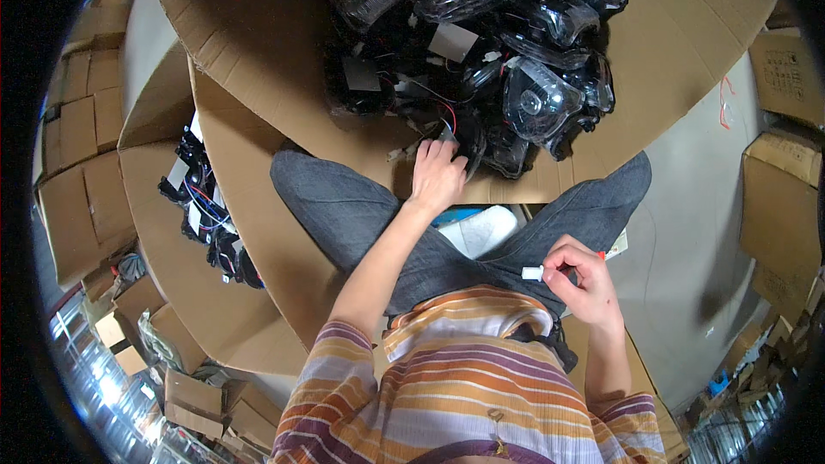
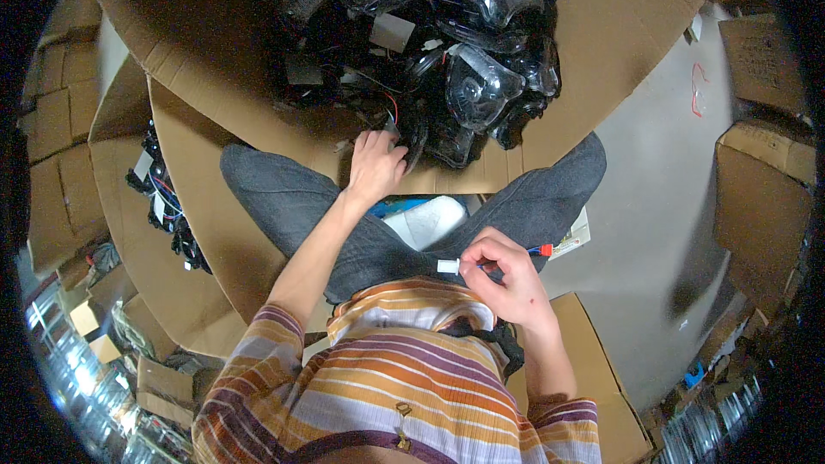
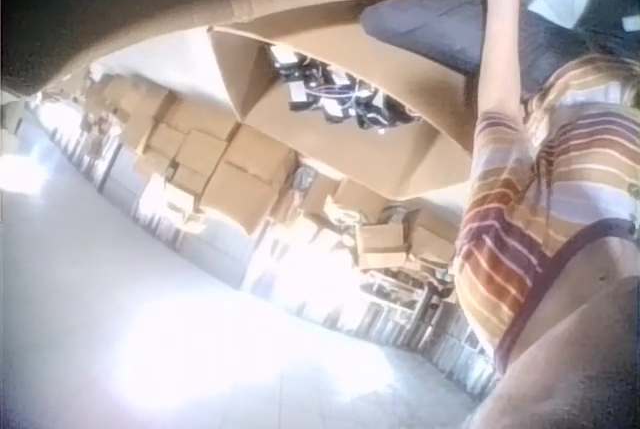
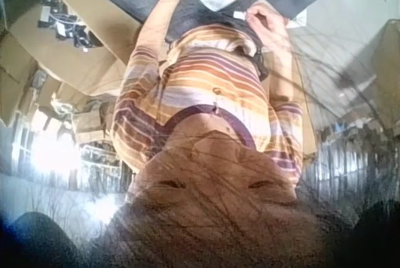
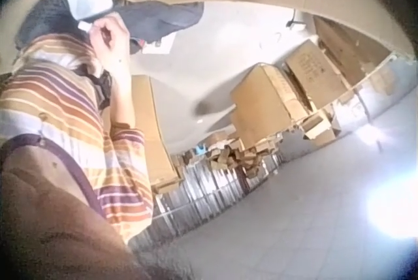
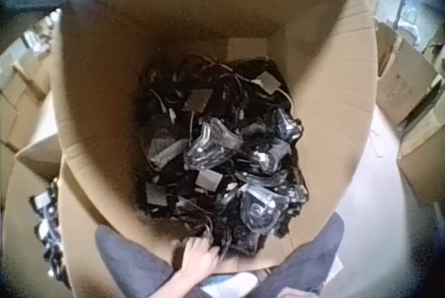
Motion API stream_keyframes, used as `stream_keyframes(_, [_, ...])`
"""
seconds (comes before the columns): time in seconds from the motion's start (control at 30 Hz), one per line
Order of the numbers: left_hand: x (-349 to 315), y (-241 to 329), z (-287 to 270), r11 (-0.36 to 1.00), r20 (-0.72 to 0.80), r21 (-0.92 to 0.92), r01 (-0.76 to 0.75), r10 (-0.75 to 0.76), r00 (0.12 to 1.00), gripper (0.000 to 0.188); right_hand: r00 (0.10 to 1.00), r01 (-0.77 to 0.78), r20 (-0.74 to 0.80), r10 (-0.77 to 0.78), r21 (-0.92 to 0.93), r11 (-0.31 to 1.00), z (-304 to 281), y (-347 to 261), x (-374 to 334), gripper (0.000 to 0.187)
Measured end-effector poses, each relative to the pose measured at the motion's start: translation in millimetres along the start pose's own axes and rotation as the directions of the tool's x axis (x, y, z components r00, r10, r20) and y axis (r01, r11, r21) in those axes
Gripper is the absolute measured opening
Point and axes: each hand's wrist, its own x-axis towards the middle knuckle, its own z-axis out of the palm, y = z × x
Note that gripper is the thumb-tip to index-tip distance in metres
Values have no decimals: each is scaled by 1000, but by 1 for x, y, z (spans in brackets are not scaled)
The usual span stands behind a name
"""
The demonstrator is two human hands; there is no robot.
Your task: The person tests electronic light parts by connecting them to a power supply with cables, then placing them back into a cardboard box.
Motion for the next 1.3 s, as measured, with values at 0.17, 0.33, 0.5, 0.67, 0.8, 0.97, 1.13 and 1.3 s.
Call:
stream_keyframes(0.17, [-1,-35,45,739,15,-573,354,-422,906,18,1000,0,2,0,-7,1000,2,-5,2,4])
stream_keyframes(0.33, [47,-44,28,631,258,-402,664,-617,743,42,1000,-12,5,12,-1,1000,0,3,-4,4])
stream_keyframes(0.5, [70,-45,44,613,373,-130,779,-698,611,45,1000,-4,-12,4,-16,1000,-2,2,-6,5])
stream_keyframes(0.67, [71,-91,84,665,554,-250,704,-498,667,30,998,54,31,-54,-12,998,3,-2,-6,5])
stream_keyframes(0.8, [68,-48,56,253,430,-685,683,-616,660,19,1000,12,2,-12,-5,1000,-3,3,-8,4])
stream_keyframes(0.97, [59,-52,36,307,314,-744,593,-623,716,19,1000,-18,25,18,4,1000,0,5,-6,4])
stream_keyframes(1.13, [68,-97,56,347,306,-740,577,-590,747,20,999,21,41,-20,-20,1000,-1,-2,-2,4])
stream_keyframes(1.3, [42,-103,49,320,68,-820,475,-769,636,23,998,0,57,-1,6,1000,0,3,-1,4])
